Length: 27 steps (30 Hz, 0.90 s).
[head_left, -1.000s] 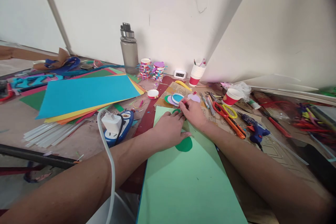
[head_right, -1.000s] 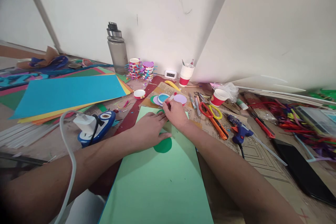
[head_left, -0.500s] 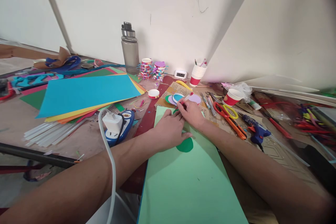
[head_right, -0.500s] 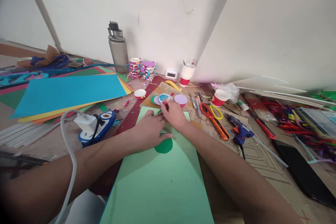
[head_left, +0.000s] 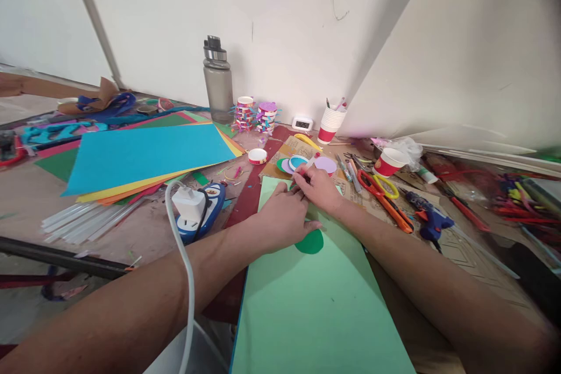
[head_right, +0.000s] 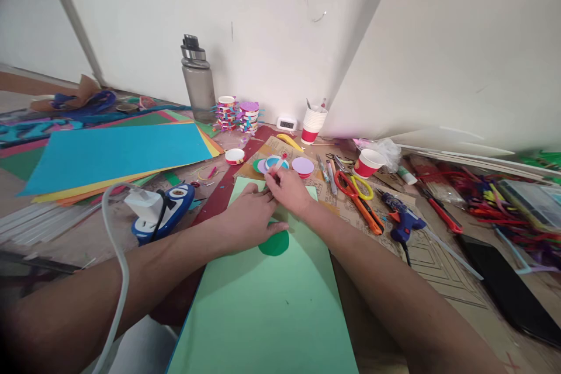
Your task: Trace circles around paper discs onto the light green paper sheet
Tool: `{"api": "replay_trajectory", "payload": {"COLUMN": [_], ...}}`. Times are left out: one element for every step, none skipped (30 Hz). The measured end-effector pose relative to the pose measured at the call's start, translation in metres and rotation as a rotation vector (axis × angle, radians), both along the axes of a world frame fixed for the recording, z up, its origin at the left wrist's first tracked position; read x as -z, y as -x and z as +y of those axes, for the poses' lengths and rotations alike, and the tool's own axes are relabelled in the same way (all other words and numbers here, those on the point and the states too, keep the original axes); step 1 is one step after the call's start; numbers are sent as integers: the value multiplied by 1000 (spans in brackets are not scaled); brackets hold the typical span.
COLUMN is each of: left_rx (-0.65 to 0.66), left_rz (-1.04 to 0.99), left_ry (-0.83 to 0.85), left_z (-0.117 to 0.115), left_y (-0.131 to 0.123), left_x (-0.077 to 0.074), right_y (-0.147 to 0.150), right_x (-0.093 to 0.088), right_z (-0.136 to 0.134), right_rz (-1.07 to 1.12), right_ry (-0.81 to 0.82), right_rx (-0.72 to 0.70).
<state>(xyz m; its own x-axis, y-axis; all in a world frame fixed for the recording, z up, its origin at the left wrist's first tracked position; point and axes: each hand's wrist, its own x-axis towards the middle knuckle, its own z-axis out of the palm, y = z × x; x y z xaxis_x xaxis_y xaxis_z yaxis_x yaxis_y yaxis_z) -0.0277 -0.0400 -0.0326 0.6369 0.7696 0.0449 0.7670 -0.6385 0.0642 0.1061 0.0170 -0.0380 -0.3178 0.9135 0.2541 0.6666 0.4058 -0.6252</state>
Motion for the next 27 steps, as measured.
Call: {"api": "replay_trajectory", "payload": {"left_rx": [-1, -2, -1, -1, 1, 2, 2, 4, 6, 9, 12, 15, 16, 15, 16, 16, 18, 22, 27, 31, 34, 32, 27, 20, 11, 0, -13], "left_rz": [7, 13, 16, 17, 16, 12, 7, 1, -7, -16, -24, -28, -30, -31, -30, -29, -31, -35, -38, -38, -36, -29, -19, -7, 6, 17, 26], "left_ry": [4, 8, 11, 11, 10, 8, 4, 0, -6, -12, -17, -19, -21, -22, -22, -23, -25, -30, -31, -29, -21, -9, 7, 22, 34, 40, 44], "left_z": [0, 0, 0, 0, 0, 0, 0, 0, 0, 0, 0, 0, 1, 1, 2, 3, 4, 5, 6, 6, 7, 7, 8, 8, 9, 10, 12], "left_y": [0, -1, -1, -1, -1, 0, 0, 1, 1, 2, 2, 2, 2, 2, 2, 2, 2, 2, 3, 3, 3, 3, 3, 3, 3, 3, 4], "left_x": [0, 0, 0, 0, 0, 0, 0, 0, 0, 0, 0, 0, 1, 1, 2, 2, 2, 2, 1, 0, -2, -4, -6, -9, -11, -14, -15], "right_y": [0, 0, 0, 0, 0, 0, 0, -1, -2, -3, -4, -7, -9, -12, -15, -19, -22, -26, -29, -32, -34, -36, -38, -38, -39, -39, -39], "right_x": [0, 1, 1, 1, 1, 1, 1, 0, 0, 0, -1, -1, 0, 0, 1, 1, 2, 3, 4, 5, 7, 8, 10, 12, 14, 15, 16], "right_z": [0, 0, 0, 0, 0, 0, 0, -1, -1, -2, -2, -3, -3, -4, -5, -6, -7, -9, -12, -14, -17, -19, -21, -23, -25, -26, -26], "right_rz": [7, 14, 19, 27, 36, 46, 56, 66, 78, 93, 110, 131, 153, 173, 193, 213, 233, 250, 264, 273, 276, 273, 269, 267, 265, 261, 256], "right_ry": [5, 7, 9, 10, 13, 15, 17, 16, 12, 7, 0, -9, -22, -38, -57, -77, -93, -101, -102, -97, -88, -77, -64, -54, -48, -45, -44], "right_rx": [-13, -28, -44, -59, -71, -74, -69, -57, -43, -28, -14, 3, 22, 42, 63, 81, 94, 104, 112, 119, 124, 127, 127, 126, 124, 124, 126]}}
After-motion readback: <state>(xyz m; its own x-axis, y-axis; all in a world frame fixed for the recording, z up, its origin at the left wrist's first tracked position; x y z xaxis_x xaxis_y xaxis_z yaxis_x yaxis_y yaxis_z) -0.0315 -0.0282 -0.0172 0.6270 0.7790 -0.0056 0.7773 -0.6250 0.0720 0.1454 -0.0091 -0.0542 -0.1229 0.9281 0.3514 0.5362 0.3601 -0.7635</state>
